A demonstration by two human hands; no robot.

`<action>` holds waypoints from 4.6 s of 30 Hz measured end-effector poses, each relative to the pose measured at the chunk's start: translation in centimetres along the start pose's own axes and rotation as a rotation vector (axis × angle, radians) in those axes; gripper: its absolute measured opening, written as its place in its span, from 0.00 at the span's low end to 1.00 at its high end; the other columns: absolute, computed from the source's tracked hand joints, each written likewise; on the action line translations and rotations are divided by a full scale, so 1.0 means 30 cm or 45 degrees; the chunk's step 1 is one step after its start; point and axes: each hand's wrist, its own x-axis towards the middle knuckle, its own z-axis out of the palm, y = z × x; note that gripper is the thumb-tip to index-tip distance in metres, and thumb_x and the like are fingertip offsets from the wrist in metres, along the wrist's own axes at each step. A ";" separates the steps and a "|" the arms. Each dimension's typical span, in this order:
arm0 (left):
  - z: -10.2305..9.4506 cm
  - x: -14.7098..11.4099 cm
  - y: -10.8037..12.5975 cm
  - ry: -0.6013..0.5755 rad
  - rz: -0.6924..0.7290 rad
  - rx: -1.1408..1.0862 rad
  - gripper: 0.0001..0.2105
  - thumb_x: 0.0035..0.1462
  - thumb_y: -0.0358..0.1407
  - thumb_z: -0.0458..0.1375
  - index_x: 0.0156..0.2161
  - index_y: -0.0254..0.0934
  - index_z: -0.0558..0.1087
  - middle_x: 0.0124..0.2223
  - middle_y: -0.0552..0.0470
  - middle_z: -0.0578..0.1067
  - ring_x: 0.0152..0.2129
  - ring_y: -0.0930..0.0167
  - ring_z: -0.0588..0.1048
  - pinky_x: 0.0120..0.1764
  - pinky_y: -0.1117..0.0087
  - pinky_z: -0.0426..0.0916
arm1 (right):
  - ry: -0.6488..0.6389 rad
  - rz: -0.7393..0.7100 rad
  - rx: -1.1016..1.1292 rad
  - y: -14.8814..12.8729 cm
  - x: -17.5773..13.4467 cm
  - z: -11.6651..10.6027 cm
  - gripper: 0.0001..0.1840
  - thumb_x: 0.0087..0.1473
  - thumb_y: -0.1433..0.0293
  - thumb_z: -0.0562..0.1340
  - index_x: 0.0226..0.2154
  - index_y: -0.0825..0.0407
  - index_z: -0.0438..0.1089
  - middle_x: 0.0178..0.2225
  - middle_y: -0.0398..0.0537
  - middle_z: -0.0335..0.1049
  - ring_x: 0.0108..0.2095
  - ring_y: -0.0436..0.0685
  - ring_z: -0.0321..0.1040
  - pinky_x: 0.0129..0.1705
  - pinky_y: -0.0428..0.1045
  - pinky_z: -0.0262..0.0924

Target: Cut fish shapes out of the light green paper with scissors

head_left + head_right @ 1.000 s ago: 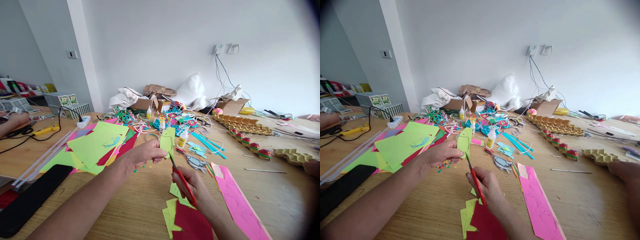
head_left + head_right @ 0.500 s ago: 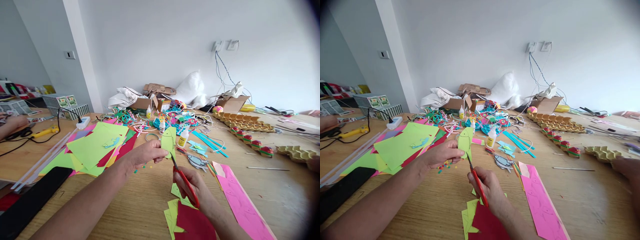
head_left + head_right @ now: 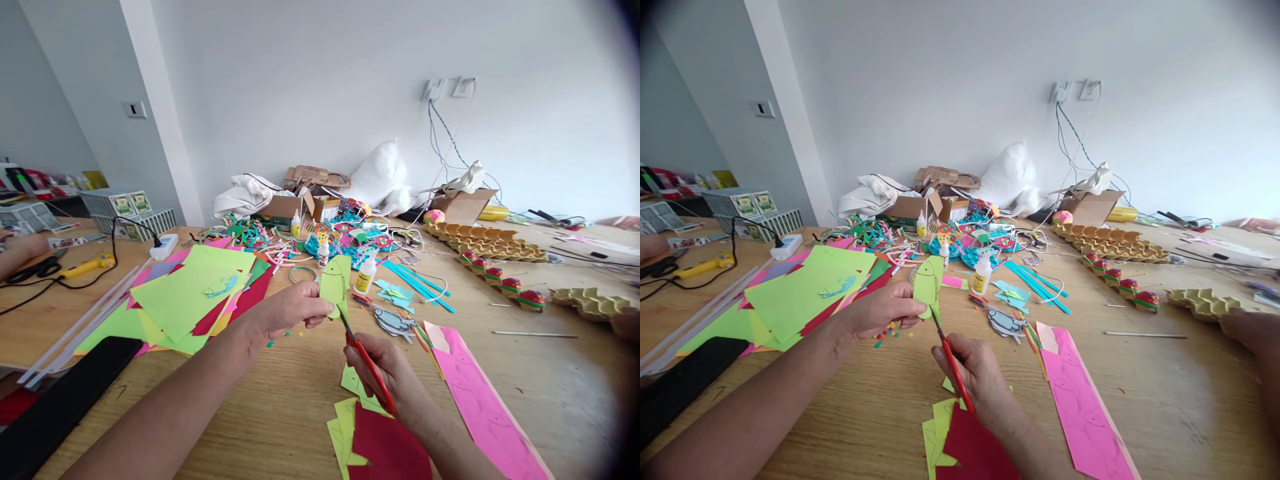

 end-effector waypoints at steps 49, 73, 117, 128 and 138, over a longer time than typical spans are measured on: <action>-0.088 -0.040 0.075 0.466 0.203 -0.401 0.10 0.44 0.38 0.62 0.25 0.33 0.68 0.21 0.56 0.67 0.18 0.78 0.62 0.23 0.76 0.56 | -0.250 -0.177 0.760 -0.167 0.193 0.051 0.24 0.52 0.50 0.52 0.19 0.52 0.61 0.10 0.35 0.53 0.12 0.46 0.46 0.17 0.44 0.41; -0.032 0.062 0.141 0.596 0.375 -0.422 0.12 0.45 0.39 0.60 0.23 0.34 0.64 0.18 0.59 0.60 0.15 0.80 0.58 0.19 0.76 0.53 | -0.167 -0.292 0.863 -0.190 0.234 -0.031 0.25 0.54 0.51 0.52 0.21 0.54 0.63 0.10 0.36 0.55 0.12 0.46 0.48 0.17 0.44 0.41; 0.037 0.084 0.121 0.843 0.446 -0.363 0.06 0.47 0.37 0.56 0.25 0.36 0.67 0.22 0.57 0.67 0.22 0.74 0.66 0.30 0.74 0.64 | 0.052 -0.386 0.862 -0.210 0.223 0.009 0.24 0.55 0.53 0.52 0.17 0.51 0.60 0.11 0.39 0.56 0.13 0.48 0.51 0.16 0.44 0.48; 0.046 0.081 0.127 0.811 0.465 -0.406 0.04 0.49 0.34 0.55 0.30 0.36 0.69 0.24 0.57 0.71 0.24 0.74 0.69 0.32 0.74 0.65 | 0.094 -0.388 0.802 -0.212 0.214 0.010 0.25 0.55 0.52 0.52 0.15 0.51 0.58 0.10 0.38 0.55 0.13 0.47 0.50 0.16 0.44 0.46; 0.043 0.082 0.133 0.813 0.466 -0.394 0.04 0.48 0.35 0.56 0.29 0.36 0.70 0.26 0.55 0.73 0.26 0.72 0.71 0.34 0.72 0.66 | 0.090 -0.355 0.777 -0.209 0.210 0.010 0.25 0.55 0.54 0.52 0.15 0.51 0.58 0.11 0.38 0.55 0.13 0.47 0.50 0.16 0.43 0.46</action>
